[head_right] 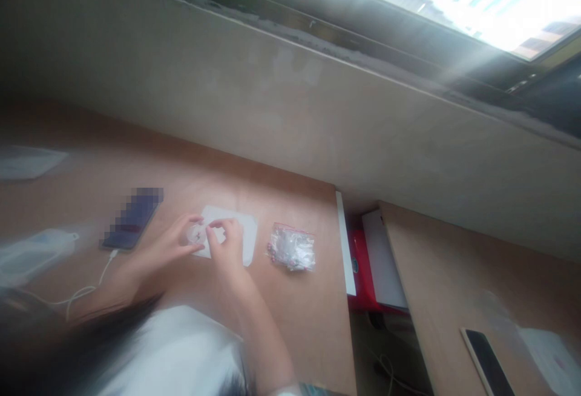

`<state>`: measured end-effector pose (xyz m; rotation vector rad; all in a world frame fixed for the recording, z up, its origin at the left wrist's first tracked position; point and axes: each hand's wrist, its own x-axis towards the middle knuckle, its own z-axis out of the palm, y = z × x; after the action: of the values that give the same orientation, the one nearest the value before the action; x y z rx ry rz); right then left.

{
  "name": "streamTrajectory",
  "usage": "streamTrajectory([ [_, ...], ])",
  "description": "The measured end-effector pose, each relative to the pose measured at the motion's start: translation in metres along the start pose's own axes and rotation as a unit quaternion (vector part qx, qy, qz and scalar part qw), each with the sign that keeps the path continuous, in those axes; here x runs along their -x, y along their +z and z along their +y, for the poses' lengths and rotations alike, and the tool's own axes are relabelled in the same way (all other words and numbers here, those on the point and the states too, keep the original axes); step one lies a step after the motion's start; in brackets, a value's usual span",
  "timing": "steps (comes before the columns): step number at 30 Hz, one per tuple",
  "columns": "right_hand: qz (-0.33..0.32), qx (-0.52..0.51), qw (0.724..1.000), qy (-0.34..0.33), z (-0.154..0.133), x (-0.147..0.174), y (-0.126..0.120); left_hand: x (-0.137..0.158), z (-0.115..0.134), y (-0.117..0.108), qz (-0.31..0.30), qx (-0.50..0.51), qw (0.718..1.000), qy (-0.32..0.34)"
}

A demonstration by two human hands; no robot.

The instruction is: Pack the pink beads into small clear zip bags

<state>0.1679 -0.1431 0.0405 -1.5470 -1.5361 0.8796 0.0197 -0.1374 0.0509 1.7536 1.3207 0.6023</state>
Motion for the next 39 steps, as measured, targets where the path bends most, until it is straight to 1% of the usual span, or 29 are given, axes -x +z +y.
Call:
streamTrajectory([
  [2, -0.016, 0.015, 1.000, -0.005, -0.004, 0.002, 0.003, -0.002, -0.003, 0.003, 0.009, -0.001, 1.000, -0.002],
  [5, -0.039, 0.021, 0.999, 0.011, -0.002, 0.004, 0.009, -0.004, -0.008, 0.006, 0.017, 0.001, 1.000, -0.003],
  [7, -0.066, 0.010, 0.998, 0.019, 0.001, 0.004, 0.010, -0.005, -0.011, 0.007, 0.016, 0.007, 1.000, -0.012],
  [10, -0.115, -0.016, 0.993, 0.013, 0.006, 0.004, 0.009, -0.008, -0.014, 0.011, 0.013, 0.020, 0.999, -0.027],
  [13, -0.130, -0.047, 0.990, 0.016, 0.011, 0.003, 0.008, -0.010, -0.016, 0.014, 0.013, 0.032, 0.999, -0.017],
  [16, -0.105, -0.085, 0.990, 0.037, 0.018, 0.001, 0.007, -0.011, -0.016, 0.013, 0.007, 0.053, 0.998, -0.017],
  [20, -0.071, -0.167, 0.981, 0.071, 0.025, -0.003, 0.003, -0.009, -0.014, 0.005, -0.020, 0.145, 0.987, -0.070],
  [23, -0.047, -0.229, 0.967, 0.099, 0.027, -0.005, -0.001, -0.007, -0.014, -0.001, -0.070, 0.187, 0.975, -0.101],
  [25, -0.030, -0.254, 0.960, 0.111, 0.028, -0.006, -0.002, -0.006, -0.015, -0.001, -0.111, 0.193, 0.969, -0.102],
  [27, -0.014, -0.270, 0.955, 0.119, 0.029, -0.006, -0.003, -0.004, -0.017, 0.000, -0.128, 0.200, 0.967, -0.094],
  [30, 0.017, -0.267, 0.955, 0.128, 0.033, -0.007, -0.002, -0.003, -0.019, 0.003, -0.125, 0.205, 0.967, -0.091],
  [35, 0.077, -0.225, 0.962, 0.133, 0.038, -0.006, -0.005, -0.003, -0.018, 0.001, -0.142, 0.193, 0.968, -0.079],
  [37, 0.076, -0.216, 0.966, 0.123, 0.037, -0.003, -0.006, -0.003, -0.016, -0.001, -0.154, 0.181, 0.969, -0.071],
  [39, 0.057, -0.200, 0.973, 0.102, 0.036, 0.001, -0.006, -0.003, -0.016, -0.002, -0.153, 0.160, 0.973, -0.061],
])
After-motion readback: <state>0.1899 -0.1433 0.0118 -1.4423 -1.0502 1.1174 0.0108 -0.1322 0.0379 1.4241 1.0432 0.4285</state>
